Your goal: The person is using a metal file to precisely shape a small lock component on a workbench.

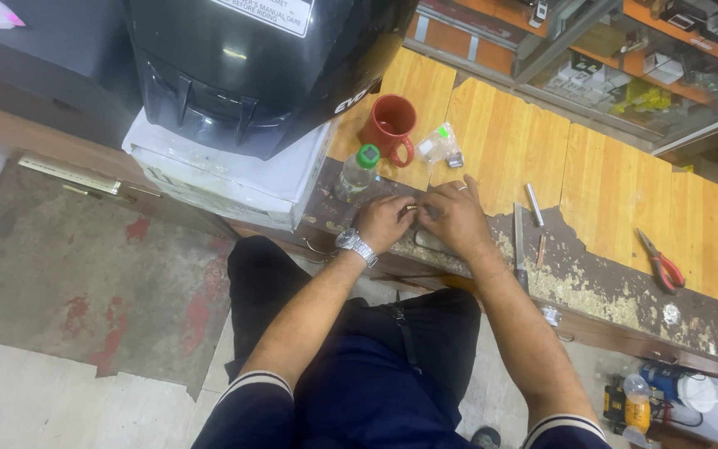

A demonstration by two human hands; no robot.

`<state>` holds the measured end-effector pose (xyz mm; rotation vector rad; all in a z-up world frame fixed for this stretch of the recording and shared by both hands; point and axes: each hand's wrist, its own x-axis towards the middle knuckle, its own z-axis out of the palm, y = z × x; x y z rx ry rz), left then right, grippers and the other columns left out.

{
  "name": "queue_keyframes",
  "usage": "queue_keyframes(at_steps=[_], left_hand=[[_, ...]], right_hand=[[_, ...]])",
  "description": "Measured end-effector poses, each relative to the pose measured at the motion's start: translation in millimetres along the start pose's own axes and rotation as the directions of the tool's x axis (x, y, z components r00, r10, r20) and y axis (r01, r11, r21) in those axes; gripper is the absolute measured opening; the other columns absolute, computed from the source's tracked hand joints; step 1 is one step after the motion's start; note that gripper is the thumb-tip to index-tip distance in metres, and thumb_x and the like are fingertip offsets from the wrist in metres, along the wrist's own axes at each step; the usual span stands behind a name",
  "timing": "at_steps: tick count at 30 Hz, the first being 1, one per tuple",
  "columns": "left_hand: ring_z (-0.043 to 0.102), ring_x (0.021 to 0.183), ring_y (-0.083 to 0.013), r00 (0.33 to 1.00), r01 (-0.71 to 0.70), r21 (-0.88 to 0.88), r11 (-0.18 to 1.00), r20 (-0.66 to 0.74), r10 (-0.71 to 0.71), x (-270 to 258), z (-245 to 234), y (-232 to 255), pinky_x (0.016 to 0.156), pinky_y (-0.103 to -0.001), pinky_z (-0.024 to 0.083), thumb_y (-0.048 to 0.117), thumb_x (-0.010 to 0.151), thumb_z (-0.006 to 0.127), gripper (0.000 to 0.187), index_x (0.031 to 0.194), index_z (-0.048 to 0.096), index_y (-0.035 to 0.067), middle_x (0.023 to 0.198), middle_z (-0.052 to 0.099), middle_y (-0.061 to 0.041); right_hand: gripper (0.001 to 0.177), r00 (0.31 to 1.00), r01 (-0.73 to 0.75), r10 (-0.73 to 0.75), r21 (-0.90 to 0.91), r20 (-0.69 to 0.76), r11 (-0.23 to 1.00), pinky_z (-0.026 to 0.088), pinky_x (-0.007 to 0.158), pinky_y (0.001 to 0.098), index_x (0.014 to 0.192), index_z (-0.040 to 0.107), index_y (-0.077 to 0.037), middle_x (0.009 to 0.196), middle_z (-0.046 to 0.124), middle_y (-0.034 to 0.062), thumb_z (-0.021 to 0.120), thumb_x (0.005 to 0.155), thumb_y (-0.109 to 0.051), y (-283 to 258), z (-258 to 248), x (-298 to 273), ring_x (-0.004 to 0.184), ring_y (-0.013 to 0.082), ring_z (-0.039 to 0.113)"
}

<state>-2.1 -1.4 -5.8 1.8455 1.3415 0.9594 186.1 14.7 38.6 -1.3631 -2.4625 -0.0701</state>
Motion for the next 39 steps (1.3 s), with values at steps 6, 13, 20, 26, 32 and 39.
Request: queue_keyframes(at_steps=[6,13,20,26,32,39], left_hand=[[0.075,0.092,-0.0274,0.999,-0.044,0.013,0.999,-0.031,0.045,-1,0,-1,0.079,-0.037,0.06,0.021,0.093,0.068,0.026,0.118,0.074,0.013,0.098,0.077,-0.01],[0.075,0.091,-0.0289,0.998,-0.046,-0.021,0.999,-0.05,0.045,-1,2,-3,0.079,-0.039,0.06,0.021,0.093,0.069,0.025,0.116,0.075,0.013,0.096,0.077,-0.011],[0.075,0.09,-0.0292,0.996,-0.056,-0.042,0.998,-0.067,0.053,-6,-4,4,0.079,-0.039,0.06,0.022,0.093,0.07,0.025,0.115,0.075,0.012,0.094,0.077,-0.012],[0.074,0.087,-0.0302,0.996,-0.055,-0.063,0.997,-0.07,0.05,-2,-3,5,0.078,-0.04,0.059,0.023,0.094,0.069,0.024,0.115,0.074,0.014,0.091,0.076,-0.011],[0.074,0.084,-0.0266,0.999,-0.042,-0.025,0.999,-0.031,0.041,0,-2,3,0.077,-0.038,0.059,0.025,0.096,0.067,0.023,0.115,0.074,0.014,0.088,0.076,-0.009],[0.074,0.09,-0.0262,0.999,-0.04,0.019,0.999,0.015,0.04,2,-3,7,0.08,-0.038,0.059,0.026,0.097,0.067,0.024,0.118,0.073,0.015,0.095,0.076,-0.009]], right_hand=[[0.011,0.984,-0.104,0.12,-0.126,0.13,0.987,0.025,0.122,0.0554,0.094,0.08,-0.024,0.099,0.076,-0.0025,0.08,0.085,-0.03,-15,-10,7,0.106,0.0192,0.066],[0.011,0.983,-0.053,0.077,-0.145,0.167,0.988,0.026,0.121,0.0578,0.095,0.081,-0.024,0.099,0.077,-0.0015,0.082,0.084,-0.025,-8,-12,9,0.106,0.0199,0.068],[0.011,0.951,-0.268,0.227,0.192,0.21,0.944,0.029,0.119,0.0625,0.1,0.079,-0.026,0.097,0.077,-0.0017,0.079,0.089,-0.024,-6,-18,9,0.104,0.0246,0.071],[0.021,0.903,-0.43,0.365,0.427,0.228,0.796,0.037,0.114,0.058,0.113,0.078,-0.021,0.107,0.076,0.0029,0.071,0.094,-0.013,0,-30,7,0.112,0.0288,0.068],[0.03,0.868,-0.492,0.444,0.506,0.223,0.709,0.053,0.1,0.0514,0.123,0.073,-0.012,0.108,0.074,0.0118,0.072,0.093,-0.011,-10,-27,-8,0.109,0.0329,0.069],[0.019,0.897,-0.41,0.429,0.565,0.106,0.716,0.058,0.087,0.0469,0.113,0.077,-0.008,0.099,0.073,0.0151,0.072,0.095,-0.01,-6,5,-27,0.1,0.0345,0.07]])
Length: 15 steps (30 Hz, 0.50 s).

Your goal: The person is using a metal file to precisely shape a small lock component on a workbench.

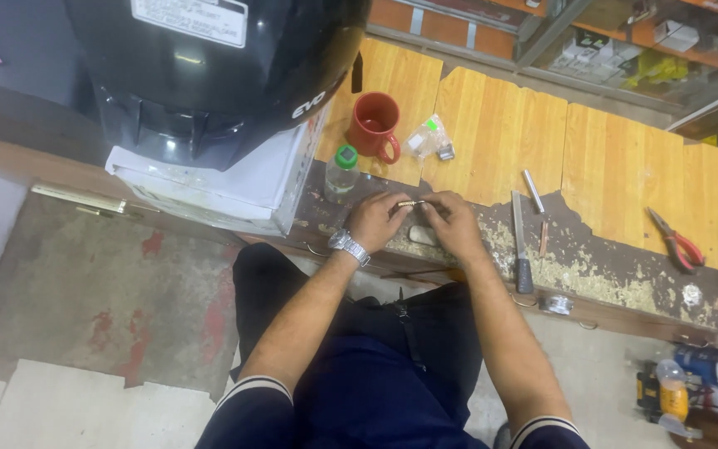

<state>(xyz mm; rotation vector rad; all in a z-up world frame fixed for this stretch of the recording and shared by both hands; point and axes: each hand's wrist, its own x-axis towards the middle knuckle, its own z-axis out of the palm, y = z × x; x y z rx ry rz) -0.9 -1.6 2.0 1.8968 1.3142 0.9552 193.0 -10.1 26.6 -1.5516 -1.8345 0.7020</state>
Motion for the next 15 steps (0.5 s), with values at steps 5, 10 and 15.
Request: queue_keyframes(at_steps=[5,10,15], left_hand=[[0.074,0.093,-0.025,0.997,0.042,0.034,0.999,0.061,-0.044,2,-3,7,0.082,-0.038,0.058,0.027,0.098,0.065,0.025,0.119,0.073,0.015,0.098,0.077,-0.008],[0.073,0.086,-0.0224,0.994,0.082,0.04,0.996,0.07,-0.085,4,0,7,0.077,-0.035,0.058,0.027,0.098,0.065,0.024,0.118,0.074,0.015,0.094,0.076,-0.006],[0.072,0.083,-0.0225,0.995,0.071,0.061,0.996,0.064,-0.075,4,3,3,0.075,-0.035,0.058,0.026,0.096,0.068,0.022,0.115,0.075,0.016,0.09,0.076,-0.006]], right_hand=[[0.014,1.0,-0.008,0.009,0.017,-0.012,1.0,0.056,0.088,0.0462,0.11,0.077,-0.007,0.099,0.074,0.0146,0.07,0.098,-0.012,5,3,-5,0.1,0.0341,0.07],[0.016,0.998,-0.07,0.07,-0.015,0.002,0.997,0.054,0.086,0.0466,0.112,0.076,-0.01,0.1,0.073,0.015,0.067,0.101,-0.015,2,1,-6,0.101,0.0354,0.068],[0.016,0.996,-0.083,0.083,-0.031,0.011,0.996,0.054,0.086,0.0453,0.112,0.076,-0.009,0.1,0.073,0.0153,0.066,0.101,-0.014,-10,-4,-7,0.1,0.0348,0.068]])
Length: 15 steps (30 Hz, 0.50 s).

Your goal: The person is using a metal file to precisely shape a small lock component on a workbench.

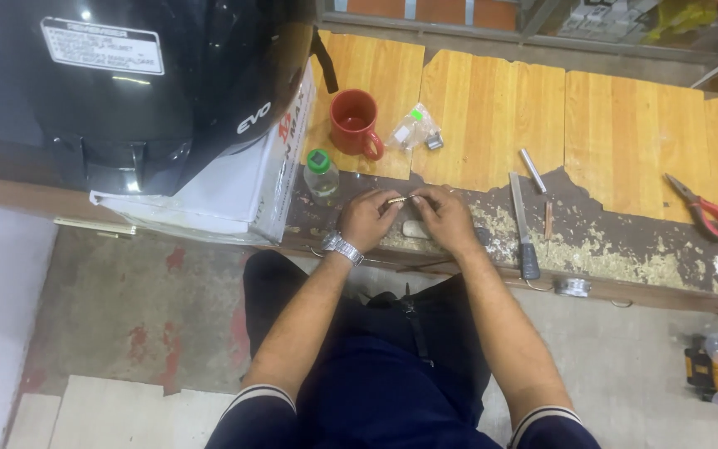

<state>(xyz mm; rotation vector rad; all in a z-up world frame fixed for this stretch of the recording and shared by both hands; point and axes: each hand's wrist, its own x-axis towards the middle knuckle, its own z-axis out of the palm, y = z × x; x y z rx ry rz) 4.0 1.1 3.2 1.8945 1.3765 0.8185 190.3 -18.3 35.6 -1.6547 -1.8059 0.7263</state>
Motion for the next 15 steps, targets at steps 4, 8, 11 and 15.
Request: queue_keyframes(at_steps=[4,8,11,15], left_hand=[[0.072,0.08,-0.0233,0.999,-0.036,0.006,0.999,-0.024,0.036,2,3,-7,0.071,-0.035,0.059,0.026,0.094,0.07,0.021,0.112,0.076,0.017,0.086,0.075,-0.006],[0.072,0.078,-0.0248,0.999,-0.037,-0.034,0.999,-0.028,0.036,0,-1,0,0.069,-0.036,0.059,0.023,0.095,0.069,0.02,0.111,0.076,0.014,0.084,0.075,-0.009],[0.072,0.077,-0.0245,0.998,-0.051,-0.028,0.998,-0.042,0.05,-2,-3,2,0.068,-0.036,0.059,0.023,0.094,0.07,0.02,0.111,0.076,0.014,0.083,0.074,-0.008],[0.072,0.077,-0.0249,0.998,-0.046,-0.038,0.998,-0.052,0.045,-4,-4,4,0.069,-0.036,0.058,0.023,0.094,0.07,0.021,0.112,0.076,0.012,0.083,0.074,-0.009]], right_hand=[[0.014,0.998,0.055,-0.055,-0.004,-0.017,0.999,0.053,0.086,0.0469,0.11,0.077,-0.008,0.098,0.074,0.0165,0.067,0.1,-0.013,-8,-5,0,0.1,0.0374,0.068],[0.013,0.995,0.091,-0.09,0.006,-0.031,0.996,0.052,0.087,0.0467,0.108,0.077,-0.008,0.096,0.075,0.0155,0.068,0.099,-0.012,-6,-7,-2,0.099,0.037,0.067],[0.013,0.99,0.134,-0.135,-0.008,-0.048,0.991,0.052,0.087,0.0458,0.107,0.076,-0.008,0.095,0.076,0.0149,0.068,0.099,-0.012,-19,-14,-3,0.097,0.0357,0.068],[0.012,0.989,0.14,-0.14,0.007,-0.053,0.99,0.051,0.086,0.0458,0.107,0.076,-0.008,0.095,0.076,0.0142,0.067,0.099,-0.011,-7,-8,-2,0.097,0.0353,0.068]])
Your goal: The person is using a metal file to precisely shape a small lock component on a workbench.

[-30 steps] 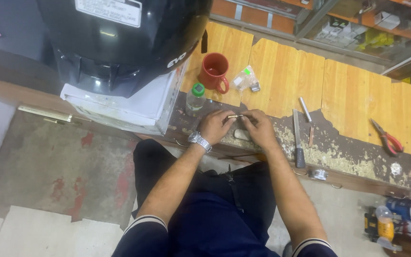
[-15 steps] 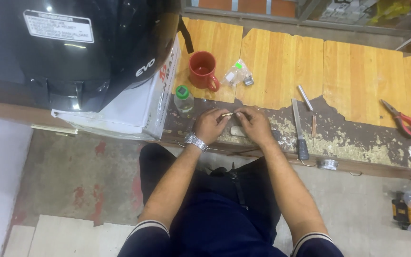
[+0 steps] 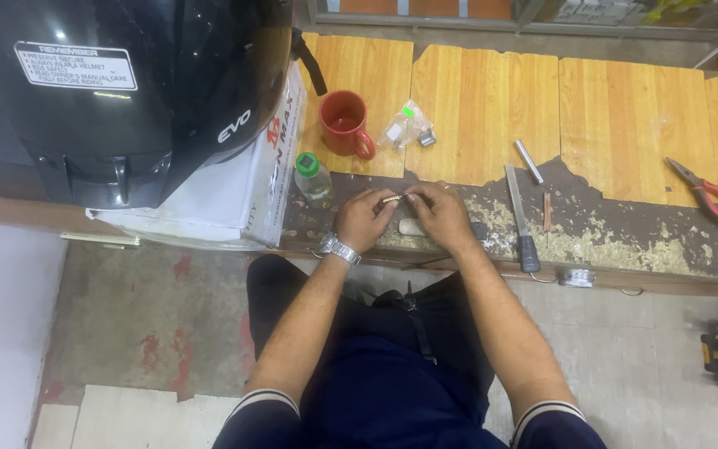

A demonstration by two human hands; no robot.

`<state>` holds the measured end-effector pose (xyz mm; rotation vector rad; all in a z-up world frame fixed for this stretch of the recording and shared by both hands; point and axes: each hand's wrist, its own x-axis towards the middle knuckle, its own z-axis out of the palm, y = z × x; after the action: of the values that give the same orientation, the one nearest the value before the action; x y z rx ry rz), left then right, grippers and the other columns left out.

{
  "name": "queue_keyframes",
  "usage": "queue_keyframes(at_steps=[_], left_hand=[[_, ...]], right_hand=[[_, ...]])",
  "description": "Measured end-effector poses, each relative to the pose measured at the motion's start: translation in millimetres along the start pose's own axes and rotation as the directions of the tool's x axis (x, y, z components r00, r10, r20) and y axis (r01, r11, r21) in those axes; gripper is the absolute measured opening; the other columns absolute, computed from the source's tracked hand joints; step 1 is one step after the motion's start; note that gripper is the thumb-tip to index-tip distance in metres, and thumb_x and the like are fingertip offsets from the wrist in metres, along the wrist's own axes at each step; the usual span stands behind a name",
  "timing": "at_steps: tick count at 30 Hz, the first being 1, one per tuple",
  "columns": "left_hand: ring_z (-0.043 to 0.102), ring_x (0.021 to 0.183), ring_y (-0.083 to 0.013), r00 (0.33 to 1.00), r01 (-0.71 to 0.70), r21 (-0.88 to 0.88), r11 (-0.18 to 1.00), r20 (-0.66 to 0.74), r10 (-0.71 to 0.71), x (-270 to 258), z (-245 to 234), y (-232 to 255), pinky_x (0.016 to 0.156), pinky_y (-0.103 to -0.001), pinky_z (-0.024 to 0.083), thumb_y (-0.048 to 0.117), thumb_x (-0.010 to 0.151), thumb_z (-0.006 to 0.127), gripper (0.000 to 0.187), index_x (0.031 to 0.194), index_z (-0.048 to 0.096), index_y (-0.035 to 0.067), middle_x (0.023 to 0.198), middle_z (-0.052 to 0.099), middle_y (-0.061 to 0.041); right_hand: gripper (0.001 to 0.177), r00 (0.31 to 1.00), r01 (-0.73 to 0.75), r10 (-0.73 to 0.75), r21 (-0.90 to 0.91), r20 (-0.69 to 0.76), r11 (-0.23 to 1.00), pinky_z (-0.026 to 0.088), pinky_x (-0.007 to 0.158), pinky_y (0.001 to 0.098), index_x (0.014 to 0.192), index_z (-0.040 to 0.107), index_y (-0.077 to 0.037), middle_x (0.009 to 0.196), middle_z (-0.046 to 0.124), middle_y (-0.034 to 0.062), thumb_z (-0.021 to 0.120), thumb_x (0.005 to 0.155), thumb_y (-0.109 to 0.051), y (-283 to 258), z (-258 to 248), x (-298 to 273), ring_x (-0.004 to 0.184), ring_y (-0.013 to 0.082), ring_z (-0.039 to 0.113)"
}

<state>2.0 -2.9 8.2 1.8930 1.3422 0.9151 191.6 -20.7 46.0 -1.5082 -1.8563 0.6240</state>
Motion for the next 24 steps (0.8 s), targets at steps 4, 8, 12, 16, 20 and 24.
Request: queue_keyframes(at_steps=[4,8,12,16,20,24], left_hand=[[0.072,0.077,-0.0283,0.999,-0.048,-0.017,0.999,-0.025,0.048,0.1,1.4,-5.0,0.07,-0.039,0.058,0.021,0.093,0.071,0.02,0.109,0.076,0.012,0.081,0.073,-0.011],[0.072,0.078,-0.0277,0.999,-0.048,-0.036,0.998,-0.027,0.047,-3.0,-0.9,-4.9,0.07,-0.038,0.058,0.021,0.092,0.071,0.02,0.11,0.076,0.015,0.082,0.073,-0.01],[0.072,0.078,-0.0258,0.999,-0.034,-0.025,0.999,-0.023,0.034,-1.5,-1.7,-2.6,0.071,-0.037,0.058,0.023,0.093,0.071,0.02,0.11,0.076,0.014,0.083,0.074,-0.009],[0.072,0.078,-0.0283,0.999,-0.029,-0.039,0.999,-0.025,0.028,-0.9,-1.6,-3.8,0.071,-0.039,0.058,0.023,0.092,0.071,0.021,0.11,0.076,0.012,0.083,0.073,-0.012],[0.072,0.078,-0.0265,1.0,-0.002,-0.048,0.999,-0.006,0.001,-1.3,-5.0,0.9,0.071,-0.037,0.058,0.022,0.093,0.07,0.021,0.11,0.076,0.012,0.083,0.074,-0.01],[0.072,0.078,-0.0264,1.0,-0.014,-0.037,0.999,-0.019,0.014,-1.2,-3.4,-0.3,0.071,-0.038,0.058,0.022,0.092,0.071,0.02,0.109,0.076,0.013,0.083,0.074,-0.01]], right_hand=[[0.013,0.998,-0.058,0.058,0.001,0.013,0.998,0.051,0.087,0.044,0.109,0.075,-0.009,0.096,0.075,0.0131,0.066,0.1,-0.011,7.7,4.3,-2.0,0.099,0.034,0.067],[0.014,0.995,-0.101,0.101,0.016,0.018,0.995,0.052,0.086,0.0442,0.11,0.075,-0.009,0.097,0.075,0.0138,0.065,0.102,-0.012,9.7,4.3,-1.1,0.099,0.0339,0.067],[0.014,0.994,-0.105,0.104,0.011,0.024,0.994,0.052,0.087,0.045,0.111,0.075,-0.009,0.098,0.074,0.0145,0.064,0.102,-0.013,5.7,2.3,-0.7,0.101,0.0345,0.067],[0.015,0.993,-0.119,0.119,0.032,0.029,0.992,0.052,0.088,0.0462,0.112,0.074,-0.007,0.099,0.073,0.0167,0.063,0.103,-0.012,1.6,0.8,-2.1,0.103,0.036,0.066],[0.015,0.992,-0.119,0.118,0.027,0.037,0.992,0.052,0.088,0.0459,0.112,0.074,-0.008,0.099,0.073,0.0159,0.063,0.103,-0.014,5.9,3.1,-1.4,0.103,0.0352,0.066],[0.015,0.993,-0.112,0.111,0.03,0.033,0.993,0.052,0.088,0.0467,0.112,0.074,-0.008,0.099,0.073,0.0163,0.064,0.103,-0.014,4.2,3.0,-0.7,0.103,0.0357,0.066]])
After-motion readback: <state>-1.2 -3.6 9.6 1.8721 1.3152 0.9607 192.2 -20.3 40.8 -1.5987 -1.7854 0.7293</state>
